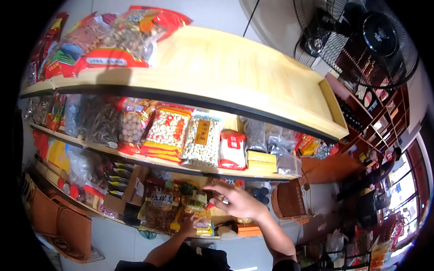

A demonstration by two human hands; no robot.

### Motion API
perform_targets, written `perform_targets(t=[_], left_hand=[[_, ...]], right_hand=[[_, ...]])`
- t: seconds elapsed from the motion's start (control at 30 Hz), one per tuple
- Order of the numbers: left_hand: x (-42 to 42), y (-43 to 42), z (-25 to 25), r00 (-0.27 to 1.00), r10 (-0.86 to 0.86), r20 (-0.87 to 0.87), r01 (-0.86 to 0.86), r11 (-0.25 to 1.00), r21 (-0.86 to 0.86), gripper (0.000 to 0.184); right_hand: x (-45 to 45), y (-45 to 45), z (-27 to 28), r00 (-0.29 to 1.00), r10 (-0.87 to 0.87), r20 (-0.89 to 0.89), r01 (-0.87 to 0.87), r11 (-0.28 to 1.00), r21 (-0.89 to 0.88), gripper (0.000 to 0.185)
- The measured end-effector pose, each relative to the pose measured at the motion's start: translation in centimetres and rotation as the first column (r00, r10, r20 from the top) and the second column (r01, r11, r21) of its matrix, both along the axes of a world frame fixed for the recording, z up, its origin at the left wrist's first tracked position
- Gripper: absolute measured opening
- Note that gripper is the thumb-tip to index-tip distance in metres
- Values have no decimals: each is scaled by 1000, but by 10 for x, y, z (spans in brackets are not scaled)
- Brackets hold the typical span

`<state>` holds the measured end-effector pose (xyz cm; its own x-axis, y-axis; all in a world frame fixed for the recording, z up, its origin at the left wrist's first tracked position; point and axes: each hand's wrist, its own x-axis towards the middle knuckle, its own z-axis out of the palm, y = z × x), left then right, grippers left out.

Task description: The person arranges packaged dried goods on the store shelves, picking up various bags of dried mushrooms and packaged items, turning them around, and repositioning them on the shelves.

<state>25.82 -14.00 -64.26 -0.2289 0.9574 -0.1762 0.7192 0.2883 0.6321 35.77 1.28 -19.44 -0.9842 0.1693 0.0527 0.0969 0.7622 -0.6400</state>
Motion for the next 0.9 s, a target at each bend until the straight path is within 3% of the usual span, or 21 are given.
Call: perform_targets(t=[0.03,0.07,0.1,0.13,0.2,0.27,0.33,0.37,0.4,0.43,0.47,0.5,0.53,0.57,0.6,0.67,0.7,0.77,0.83,0.9], left_hand=[[-3,3,-3,995,-15,102,15,1000,6,62],[-3,10,-22,997,-71,-21,71,997,27,56],[-5,13,3,998,-57,-29,58,998,39,56],[-6,17,57,1000,8,27,-3,986,-164,54],[-26,24,80,965,-44,260,120,952,-283,59],[-54,33,53,866,-40,498,164,964,-208,49],[-86,36,39,807,-37,590,92,994,-65,40],[-94,28,79,838,117,533,-112,993,-43,34],[-122,31,72,928,-91,361,21,981,192,34],[-139,30,88,941,29,337,-112,967,230,35],[-145,13,156,910,142,389,-214,965,149,38],[-163,8,149,880,161,447,-302,916,265,37],[-181,5,142,846,166,507,-388,844,371,36],[-187,-8,212,861,124,492,-309,898,314,31],[-193,-11,227,916,103,389,-312,792,525,27],[-192,-35,318,906,149,397,-343,808,479,27],[-204,-35,320,892,108,438,-354,770,531,27],[-199,-43,374,883,185,432,-412,748,521,26],[-196,-46,420,928,96,360,-333,649,684,29],[-203,-49,467,985,141,98,-166,645,745,27]], right_hand=[[-3,-6,31,998,14,-63,-14,1000,5,39],[-6,-5,48,981,27,-192,-26,1000,8,34],[-13,-8,71,944,52,-327,-39,998,47,28],[-20,-5,90,913,91,-397,-42,990,132,26],[-40,5,127,848,142,-510,18,955,295,23],[-71,19,160,797,138,-588,142,904,404,19],[-109,42,182,741,117,-662,281,840,464,16],[-127,56,186,704,111,-701,359,797,487,15],[-141,71,181,702,119,-703,346,805,483,15],[-154,86,175,742,-19,-671,399,816,418,18],[-161,92,172,767,-156,-623,455,816,357,21],[-163,88,171,766,-149,-625,448,821,353,21],[-164,83,170,803,-248,-542,515,746,421,26],[-164,79,170,818,-353,-455,562,661,497,30],[-164,79,174,832,-391,-393,551,656,515,40],[-164,81,173,832,-399,-386,553,656,514,40],[-162,83,173,830,-406,-382,556,651,517,41],[-161,82,175,826,-424,-372,564,651,509,45],[-160,77,180,840,-465,-280,542,683,490,47],[-160,80,179,845,-466,-260,532,692,489,49]])
